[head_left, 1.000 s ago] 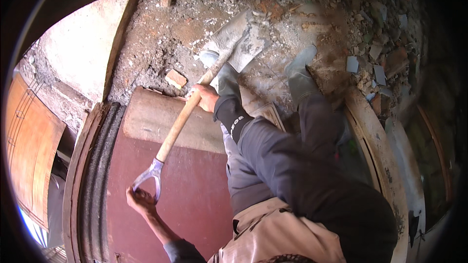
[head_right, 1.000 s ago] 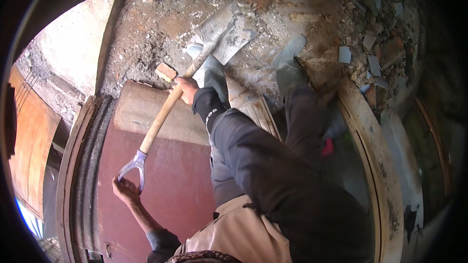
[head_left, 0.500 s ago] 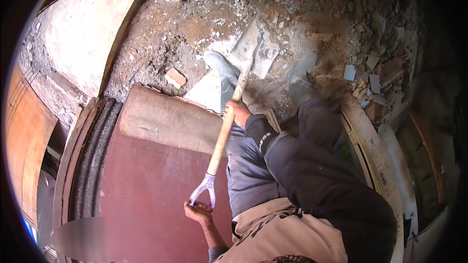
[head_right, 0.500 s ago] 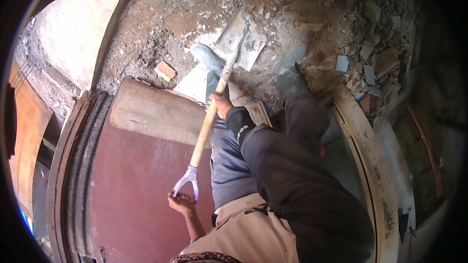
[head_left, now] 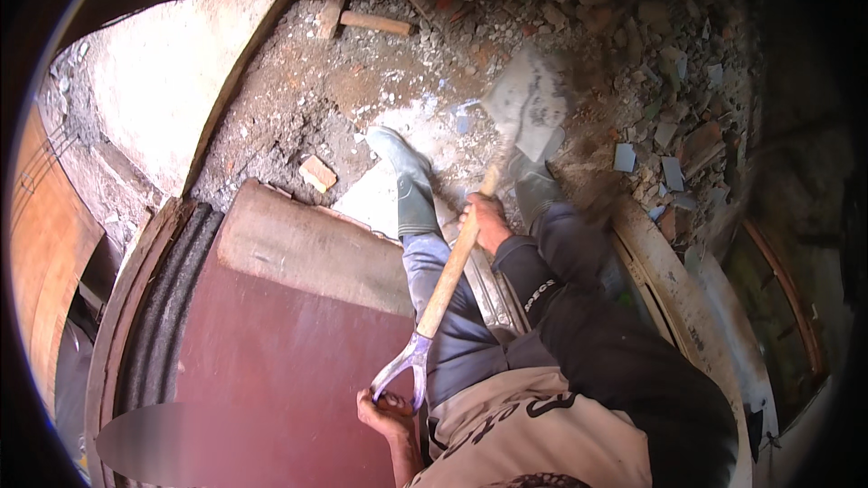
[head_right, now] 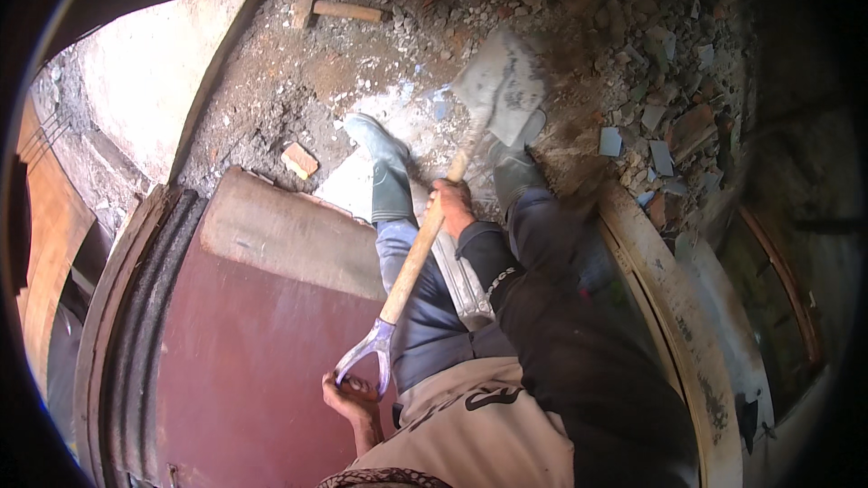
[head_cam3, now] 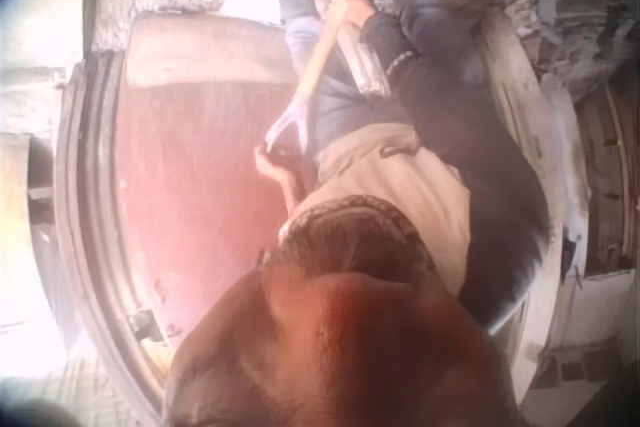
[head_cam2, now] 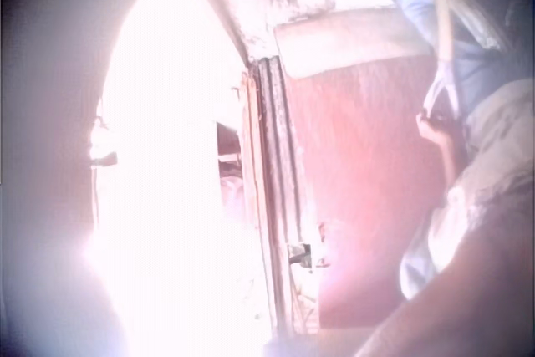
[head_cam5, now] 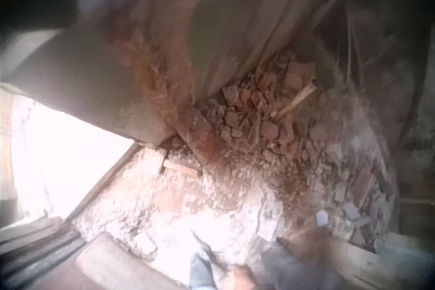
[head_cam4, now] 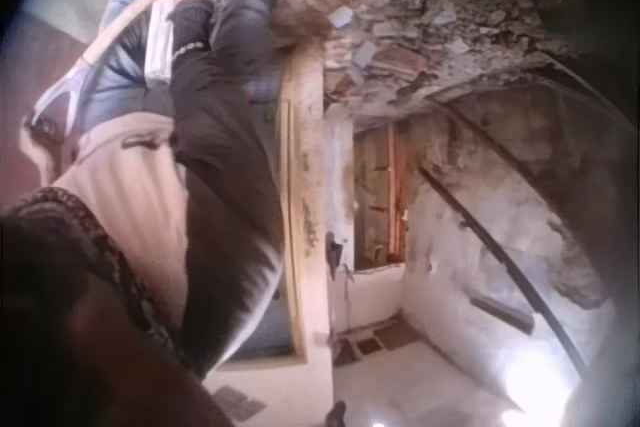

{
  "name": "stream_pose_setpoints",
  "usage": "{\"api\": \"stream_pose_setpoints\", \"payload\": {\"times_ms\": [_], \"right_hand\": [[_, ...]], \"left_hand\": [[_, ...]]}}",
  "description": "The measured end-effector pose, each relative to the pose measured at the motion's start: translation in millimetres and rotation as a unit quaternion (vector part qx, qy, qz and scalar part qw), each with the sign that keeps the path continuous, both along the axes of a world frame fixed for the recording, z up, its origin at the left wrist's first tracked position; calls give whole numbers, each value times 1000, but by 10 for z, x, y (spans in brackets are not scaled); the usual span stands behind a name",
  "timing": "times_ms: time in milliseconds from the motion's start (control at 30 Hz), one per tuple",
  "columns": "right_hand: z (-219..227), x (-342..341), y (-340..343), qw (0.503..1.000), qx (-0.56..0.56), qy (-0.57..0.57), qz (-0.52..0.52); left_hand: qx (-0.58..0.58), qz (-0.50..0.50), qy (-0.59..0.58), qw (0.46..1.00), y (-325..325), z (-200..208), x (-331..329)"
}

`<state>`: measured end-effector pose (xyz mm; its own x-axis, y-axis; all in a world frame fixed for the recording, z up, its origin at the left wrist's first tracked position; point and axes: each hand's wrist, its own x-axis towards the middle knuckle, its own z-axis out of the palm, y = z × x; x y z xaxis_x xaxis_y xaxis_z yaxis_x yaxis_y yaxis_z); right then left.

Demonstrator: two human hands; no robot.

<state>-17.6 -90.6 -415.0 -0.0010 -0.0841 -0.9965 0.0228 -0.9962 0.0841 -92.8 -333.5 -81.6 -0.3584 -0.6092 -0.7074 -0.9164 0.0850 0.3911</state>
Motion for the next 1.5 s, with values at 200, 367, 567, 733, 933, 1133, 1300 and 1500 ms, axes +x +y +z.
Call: {"api": "stream_pose_setpoints", "payload": {"times_ms": [200,367,567,733,933,1133,1300,1500], "right_hand": [[-423,-407,371,995,11,41,93],[-319,-396,484,994,-6,45,97],[-1,-114,658,995,73,34,57],[126,263,795,998,53,-16,29],[-6,301,418,981,82,-78,156],[-1036,300,1108,985,107,121,54],[-854,-203,1254,987,34,156,-26],[-419,-440,1231,977,63,150,-141]], "left_hand": [[-15,142,-50,989,707,-132,-61],[-22,128,-21,991,673,-135,245],[10,99,5,995,697,-26,433],[37,17,-6,999,747,-10,360],[42,148,-85,984,697,173,522],[133,120,-62,982,1251,-384,338],[107,41,49,992,1248,-616,113],[99,-206,161,960,1020,-534,-331]]}}
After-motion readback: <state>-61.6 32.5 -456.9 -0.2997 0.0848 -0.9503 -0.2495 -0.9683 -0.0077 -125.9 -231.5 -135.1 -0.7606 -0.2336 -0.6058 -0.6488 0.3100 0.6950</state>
